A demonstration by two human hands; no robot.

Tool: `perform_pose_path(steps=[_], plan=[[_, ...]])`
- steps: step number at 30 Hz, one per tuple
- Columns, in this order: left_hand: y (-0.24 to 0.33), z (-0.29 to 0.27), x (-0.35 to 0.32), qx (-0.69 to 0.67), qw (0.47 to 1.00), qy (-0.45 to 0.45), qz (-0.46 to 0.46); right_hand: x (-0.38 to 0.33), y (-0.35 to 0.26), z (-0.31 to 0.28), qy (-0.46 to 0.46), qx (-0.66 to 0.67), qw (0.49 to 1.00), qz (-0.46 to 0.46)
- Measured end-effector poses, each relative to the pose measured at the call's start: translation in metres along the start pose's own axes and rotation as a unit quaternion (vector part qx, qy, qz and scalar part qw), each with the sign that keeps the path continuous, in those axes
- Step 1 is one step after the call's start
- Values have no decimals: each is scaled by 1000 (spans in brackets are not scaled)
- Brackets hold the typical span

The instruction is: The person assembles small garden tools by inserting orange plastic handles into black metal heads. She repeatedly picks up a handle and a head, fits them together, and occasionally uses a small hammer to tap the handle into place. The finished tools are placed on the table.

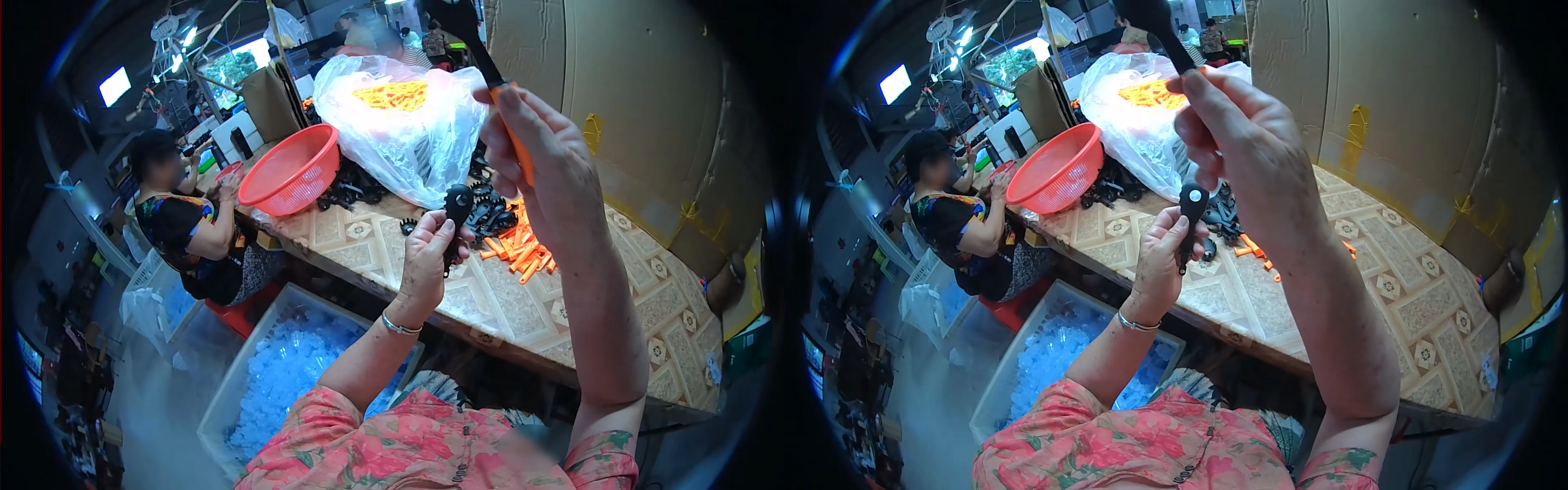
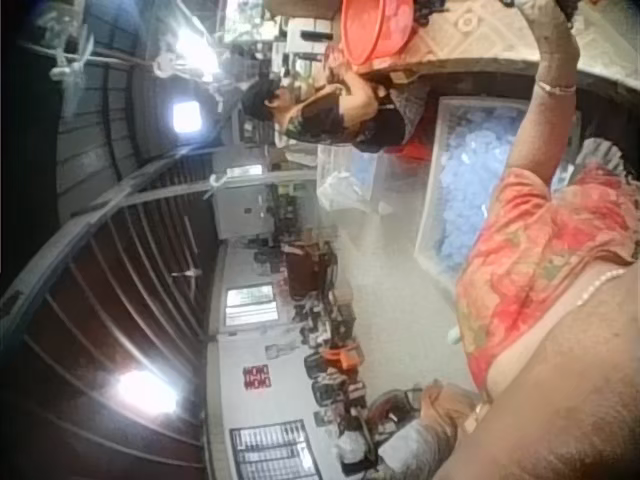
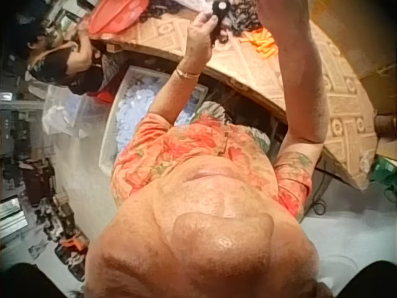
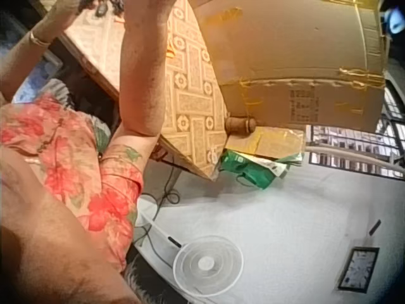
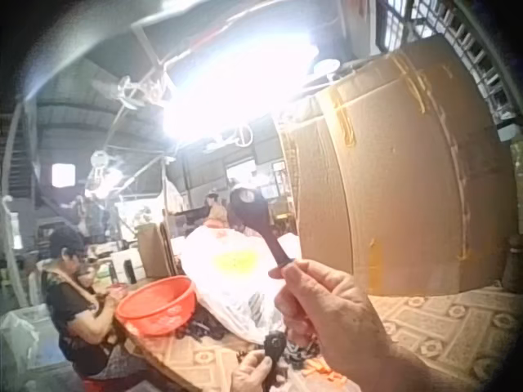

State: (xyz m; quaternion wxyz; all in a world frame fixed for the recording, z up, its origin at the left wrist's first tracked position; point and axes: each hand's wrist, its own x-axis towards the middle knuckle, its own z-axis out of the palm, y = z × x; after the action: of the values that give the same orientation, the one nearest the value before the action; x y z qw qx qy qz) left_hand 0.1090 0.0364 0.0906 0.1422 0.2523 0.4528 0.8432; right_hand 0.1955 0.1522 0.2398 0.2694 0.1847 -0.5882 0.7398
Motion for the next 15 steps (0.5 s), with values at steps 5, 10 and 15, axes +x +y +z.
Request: perform_pose_path(steps=[5,10,15], plan=[[-20,1,-12,-6,999,-23,-40,-67,28,-60,65,-110,988,90],[-63,-1,-34,-67,980,-64,-174,-194,76,-160,119,-568,807,110],[-97,14,-46,-110,952,-58,-280,-256,82,-206,165,-616,751,172]])
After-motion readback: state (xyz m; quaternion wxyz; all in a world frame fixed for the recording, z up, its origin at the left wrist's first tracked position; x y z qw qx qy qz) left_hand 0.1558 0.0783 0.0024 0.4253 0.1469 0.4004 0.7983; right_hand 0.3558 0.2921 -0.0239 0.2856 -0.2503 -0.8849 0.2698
